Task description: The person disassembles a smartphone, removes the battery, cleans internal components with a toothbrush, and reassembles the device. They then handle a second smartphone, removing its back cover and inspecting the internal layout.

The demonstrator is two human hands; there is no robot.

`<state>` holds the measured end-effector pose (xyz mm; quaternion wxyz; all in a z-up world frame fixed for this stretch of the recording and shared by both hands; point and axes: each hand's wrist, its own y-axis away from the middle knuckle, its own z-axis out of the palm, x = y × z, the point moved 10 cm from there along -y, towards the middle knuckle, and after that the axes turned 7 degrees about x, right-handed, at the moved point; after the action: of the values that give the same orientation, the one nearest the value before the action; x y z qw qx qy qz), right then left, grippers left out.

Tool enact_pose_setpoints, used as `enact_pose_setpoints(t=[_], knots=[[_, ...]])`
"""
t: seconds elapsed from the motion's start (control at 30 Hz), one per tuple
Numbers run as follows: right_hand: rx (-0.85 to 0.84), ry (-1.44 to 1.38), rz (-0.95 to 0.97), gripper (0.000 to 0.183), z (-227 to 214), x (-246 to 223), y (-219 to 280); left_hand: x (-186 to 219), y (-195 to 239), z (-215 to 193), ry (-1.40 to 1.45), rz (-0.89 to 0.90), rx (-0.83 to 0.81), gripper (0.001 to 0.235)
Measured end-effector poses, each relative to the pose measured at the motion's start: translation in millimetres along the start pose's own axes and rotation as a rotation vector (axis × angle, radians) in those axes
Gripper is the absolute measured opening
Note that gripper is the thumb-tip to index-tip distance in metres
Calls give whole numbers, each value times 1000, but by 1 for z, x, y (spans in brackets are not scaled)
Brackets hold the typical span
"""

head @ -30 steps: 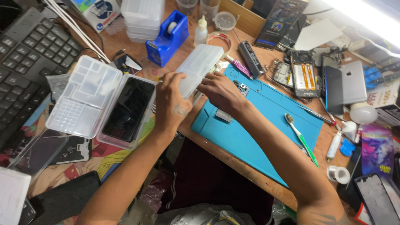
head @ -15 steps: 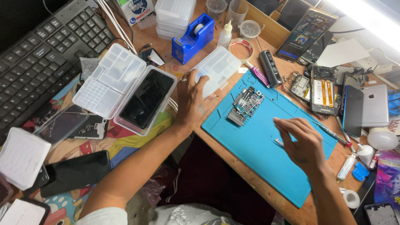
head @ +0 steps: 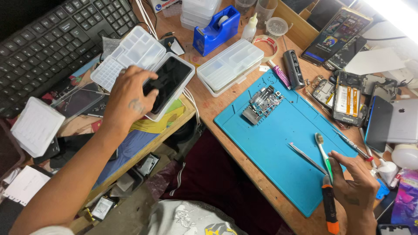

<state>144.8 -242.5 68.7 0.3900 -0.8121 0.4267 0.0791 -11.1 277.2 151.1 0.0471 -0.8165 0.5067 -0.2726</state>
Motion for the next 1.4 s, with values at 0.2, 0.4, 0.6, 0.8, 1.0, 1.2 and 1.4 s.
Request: enact_pose_setpoints(t=[0.2,0.4,0.6,0.8,1.0,1.2,1.4], knots=[[-5,-66,0,13,2,-6,12,-7,23,17,-114,55,-33,57],[6,-111,5,17,7,-16,12,-9,19,21,-156,51,-84,61],[1,-83,29,18,8,-12,11,-1,9,14,-172,53,-105,61],[-9,-72,63,18,10,-3,13,-2,11,7,-128,-64,-164,33],[-26,-69,110,17,13,-1,11,8,9,-3,-83,68,11,40],[-36,-80,126,16,13,3,11,-3,11,-10,-46,79,76,31],[-28,-55,103,17,13,0,11,-11,11,-15,-15,68,104,24]])
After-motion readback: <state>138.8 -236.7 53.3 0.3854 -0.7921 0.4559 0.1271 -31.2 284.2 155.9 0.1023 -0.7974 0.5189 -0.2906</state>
